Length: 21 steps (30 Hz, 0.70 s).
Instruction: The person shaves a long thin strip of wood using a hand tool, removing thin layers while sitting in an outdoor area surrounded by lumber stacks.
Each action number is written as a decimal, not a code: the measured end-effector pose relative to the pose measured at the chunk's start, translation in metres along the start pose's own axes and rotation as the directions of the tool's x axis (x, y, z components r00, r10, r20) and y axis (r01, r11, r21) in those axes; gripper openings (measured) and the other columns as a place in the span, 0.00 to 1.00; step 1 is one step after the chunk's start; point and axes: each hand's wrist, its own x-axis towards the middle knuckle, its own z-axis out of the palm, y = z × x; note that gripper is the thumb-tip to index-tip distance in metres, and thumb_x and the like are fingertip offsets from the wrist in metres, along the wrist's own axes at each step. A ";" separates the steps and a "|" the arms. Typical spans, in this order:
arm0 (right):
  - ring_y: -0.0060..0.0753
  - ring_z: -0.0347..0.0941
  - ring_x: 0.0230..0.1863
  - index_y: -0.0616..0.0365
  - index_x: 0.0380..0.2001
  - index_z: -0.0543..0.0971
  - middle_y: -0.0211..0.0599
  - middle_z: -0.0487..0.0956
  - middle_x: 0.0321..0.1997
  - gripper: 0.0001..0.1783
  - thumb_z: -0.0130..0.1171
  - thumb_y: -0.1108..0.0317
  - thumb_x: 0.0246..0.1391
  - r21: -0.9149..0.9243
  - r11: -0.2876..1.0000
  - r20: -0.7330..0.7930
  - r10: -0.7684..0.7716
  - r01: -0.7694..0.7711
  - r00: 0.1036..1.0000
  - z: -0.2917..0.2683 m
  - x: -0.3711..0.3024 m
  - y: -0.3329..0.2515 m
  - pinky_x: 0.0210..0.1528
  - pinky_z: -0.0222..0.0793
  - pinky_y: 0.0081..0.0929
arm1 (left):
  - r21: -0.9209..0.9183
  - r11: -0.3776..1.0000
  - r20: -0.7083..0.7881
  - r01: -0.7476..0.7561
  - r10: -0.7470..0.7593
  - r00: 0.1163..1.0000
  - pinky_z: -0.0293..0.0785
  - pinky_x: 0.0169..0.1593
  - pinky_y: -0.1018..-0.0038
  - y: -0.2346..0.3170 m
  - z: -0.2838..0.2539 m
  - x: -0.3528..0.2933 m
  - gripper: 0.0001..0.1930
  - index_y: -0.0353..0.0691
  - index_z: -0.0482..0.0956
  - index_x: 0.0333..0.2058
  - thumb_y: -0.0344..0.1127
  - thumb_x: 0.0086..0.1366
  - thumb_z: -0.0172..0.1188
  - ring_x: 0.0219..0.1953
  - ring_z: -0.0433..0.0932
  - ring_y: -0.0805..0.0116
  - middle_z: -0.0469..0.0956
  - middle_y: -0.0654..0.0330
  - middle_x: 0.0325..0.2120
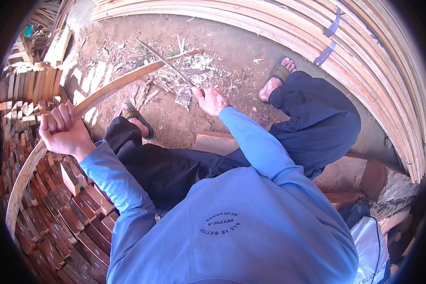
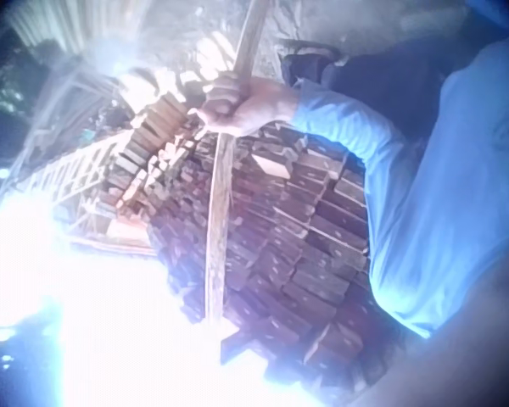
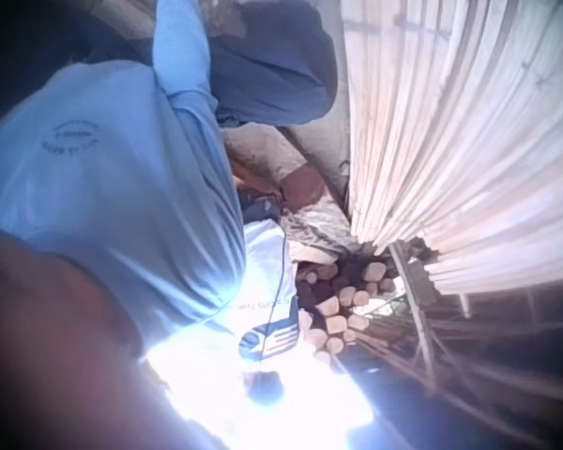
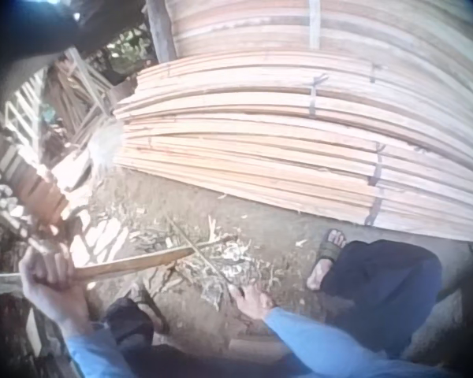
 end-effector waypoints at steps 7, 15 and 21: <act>0.49 0.78 0.29 0.70 0.21 0.77 0.54 0.76 0.20 0.38 0.39 0.41 0.60 0.080 0.911 0.242 0.375 -0.404 0.895 -0.022 0.011 -0.021 0.39 0.72 0.44 | 0.001 1.000 0.014 -0.003 0.003 1.000 0.42 0.23 0.73 0.002 -0.011 0.002 0.23 0.50 0.46 0.13 0.36 0.64 0.46 0.15 0.41 0.76 0.44 0.70 0.10; 0.52 0.78 0.30 0.67 0.30 0.79 0.54 0.78 0.22 0.37 0.38 0.39 0.60 0.042 0.895 0.135 0.436 -0.445 0.890 -0.008 0.028 0.010 0.41 0.71 0.45 | -0.052 0.999 0.053 0.014 -0.011 0.999 0.42 0.23 0.74 -0.001 -0.006 0.002 0.22 0.51 0.46 0.13 0.34 0.62 0.47 0.16 0.41 0.76 0.43 0.70 0.10; 0.50 0.78 0.26 0.73 0.22 0.78 0.56 0.77 0.20 0.39 0.40 0.41 0.60 0.034 0.961 0.181 0.264 -0.274 0.947 -0.022 0.009 0.002 0.38 0.74 0.41 | -0.027 1.000 0.075 0.016 -0.014 0.997 0.42 0.23 0.73 0.002 -0.010 -0.001 0.23 0.50 0.46 0.13 0.36 0.64 0.46 0.15 0.41 0.75 0.44 0.70 0.10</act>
